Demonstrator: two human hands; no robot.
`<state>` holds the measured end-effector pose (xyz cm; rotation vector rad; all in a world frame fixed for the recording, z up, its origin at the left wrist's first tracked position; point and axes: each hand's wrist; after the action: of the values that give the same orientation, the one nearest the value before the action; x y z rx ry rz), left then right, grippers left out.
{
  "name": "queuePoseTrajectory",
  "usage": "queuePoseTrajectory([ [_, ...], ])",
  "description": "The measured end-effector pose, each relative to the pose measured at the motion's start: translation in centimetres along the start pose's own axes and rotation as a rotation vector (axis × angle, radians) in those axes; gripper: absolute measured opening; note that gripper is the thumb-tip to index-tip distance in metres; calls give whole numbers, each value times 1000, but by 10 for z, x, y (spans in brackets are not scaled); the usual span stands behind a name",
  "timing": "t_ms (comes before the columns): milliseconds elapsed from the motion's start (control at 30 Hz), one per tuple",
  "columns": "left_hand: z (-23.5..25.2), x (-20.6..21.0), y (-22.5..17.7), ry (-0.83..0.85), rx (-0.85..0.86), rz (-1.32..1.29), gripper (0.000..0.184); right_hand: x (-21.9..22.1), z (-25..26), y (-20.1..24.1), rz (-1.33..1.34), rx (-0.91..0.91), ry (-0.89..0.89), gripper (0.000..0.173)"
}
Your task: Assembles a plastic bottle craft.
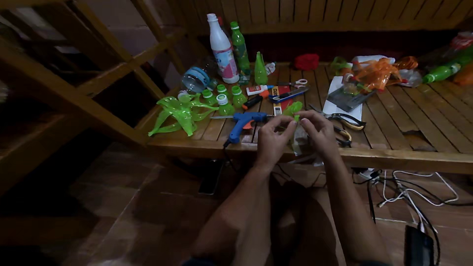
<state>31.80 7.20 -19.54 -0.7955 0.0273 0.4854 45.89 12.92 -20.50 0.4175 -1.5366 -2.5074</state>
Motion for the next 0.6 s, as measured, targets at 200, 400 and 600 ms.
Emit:
queuePoseTrajectory([
  [200, -4, -6, 2, -48, -11, -16, 13, 3, 0, 15, -84, 69, 89, 26],
  [400, -7, -13, 5, -70, 36, -40, 13, 6, 1, 36, -110, 54, 134, 26],
  [600, -10, -15, 5, -83, 59, -56, 13, 10, 1, 42, -116, 68, 140, 18],
])
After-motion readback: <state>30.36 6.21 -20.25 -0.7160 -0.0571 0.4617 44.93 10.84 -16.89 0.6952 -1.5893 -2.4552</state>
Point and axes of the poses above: each hand's wrist, its own z-axis towards the middle knuckle, its own x-axis out of the palm, y = z × x, and after that the axes turned 12 degrees about x, right-handed
